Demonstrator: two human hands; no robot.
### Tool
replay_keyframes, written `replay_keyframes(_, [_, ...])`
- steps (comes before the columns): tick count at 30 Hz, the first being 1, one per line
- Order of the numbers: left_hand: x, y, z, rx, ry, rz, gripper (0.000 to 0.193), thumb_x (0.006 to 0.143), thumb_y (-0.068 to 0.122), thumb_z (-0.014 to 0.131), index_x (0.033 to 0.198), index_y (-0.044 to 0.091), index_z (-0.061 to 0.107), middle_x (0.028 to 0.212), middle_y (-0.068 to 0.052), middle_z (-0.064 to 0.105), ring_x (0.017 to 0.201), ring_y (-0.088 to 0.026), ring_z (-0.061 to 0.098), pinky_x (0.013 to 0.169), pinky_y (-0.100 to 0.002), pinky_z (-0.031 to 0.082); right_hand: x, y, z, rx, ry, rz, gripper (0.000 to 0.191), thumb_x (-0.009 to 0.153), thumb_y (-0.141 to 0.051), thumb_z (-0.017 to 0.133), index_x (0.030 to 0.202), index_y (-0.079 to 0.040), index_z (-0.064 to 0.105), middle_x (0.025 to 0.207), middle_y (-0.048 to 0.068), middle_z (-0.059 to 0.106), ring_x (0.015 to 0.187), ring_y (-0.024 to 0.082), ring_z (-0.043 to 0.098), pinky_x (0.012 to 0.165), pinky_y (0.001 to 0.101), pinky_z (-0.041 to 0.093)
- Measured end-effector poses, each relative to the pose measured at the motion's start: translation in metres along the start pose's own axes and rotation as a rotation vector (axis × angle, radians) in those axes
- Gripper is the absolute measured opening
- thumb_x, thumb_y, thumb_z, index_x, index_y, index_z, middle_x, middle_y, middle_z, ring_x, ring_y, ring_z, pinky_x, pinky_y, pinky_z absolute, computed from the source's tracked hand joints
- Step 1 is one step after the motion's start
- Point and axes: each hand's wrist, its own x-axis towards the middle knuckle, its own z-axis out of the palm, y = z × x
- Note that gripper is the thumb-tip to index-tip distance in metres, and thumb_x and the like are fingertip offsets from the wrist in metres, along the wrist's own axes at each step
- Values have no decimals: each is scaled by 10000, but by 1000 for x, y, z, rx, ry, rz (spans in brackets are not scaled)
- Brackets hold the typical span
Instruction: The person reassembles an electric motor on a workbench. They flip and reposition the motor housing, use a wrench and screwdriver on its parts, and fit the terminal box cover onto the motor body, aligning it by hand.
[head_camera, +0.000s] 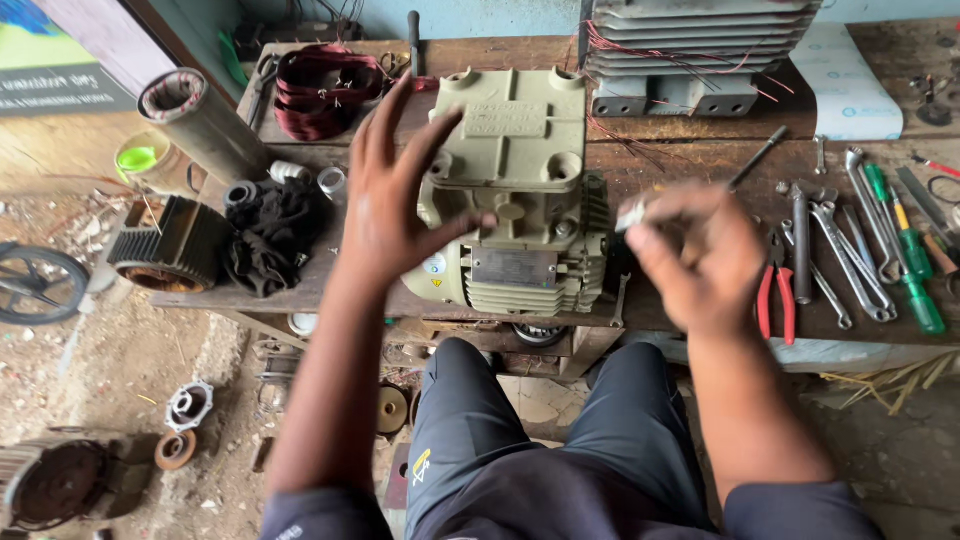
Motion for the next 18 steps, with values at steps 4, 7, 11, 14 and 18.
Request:
replay_keyframes(4, [45, -36, 14, -196, -281, 134, 1041, 709, 544, 985, 1580, 187, 541, 1712, -256, 239, 1581, -468, 261, 1267, -592, 281, 44, 26, 2, 77, -49, 20, 181, 1034, 88, 667, 1146, -2, 557, 1080, 112, 693, 1029, 155, 701, 966, 295, 580])
replay_keyframes(7, [65, -51, 20, -417, -403, 92, 1108, 667, 546, 963, 1575, 126, 490, 1690, -297, 179, 1558, -469, 276, 1235, -545, 331, 57, 47, 16, 138, -69, 51, 180, 1041, 85, 662, 1159, -13, 569, 1093, 113, 695, 1064, 152, 705, 1011, 306, 587])
replay_keyframes(11, [71, -59, 25, -443, -445, 54, 1016, 674, 522, 964, 1511, 116, 554, 1675, -280, 260, 1533, -431, 388, 1229, -486, 392, 53, 59, 20, 195, -2, 76, 168, 1057, 66, 646, 1167, -36, 570, 1097, 114, 712, 1049, 150, 708, 971, 274, 583])
replay_keyframes(14, [68, -60, 29, -402, -406, 67, 987, 683, 512, 982, 1479, 89, 578, 1640, -278, 316, 1514, -437, 403, 1222, -484, 404, 49, 62, 18, 248, 75, 162, 187, 1043, 56, 657, 1170, -40, 561, 1078, 114, 716, 996, 142, 692, 898, 249, 555])
replay_keyframes(18, [67, -57, 32, -278, -324, 159, 979, 706, 531, 1016, 1460, 62, 603, 1593, -284, 356, 1484, -470, 402, 1216, -514, 384, 55, 65, 12, 266, 54, 108, 158, 1069, 53, 679, 1137, -21, 557, 1088, 110, 696, 1044, 172, 705, 970, 273, 550])
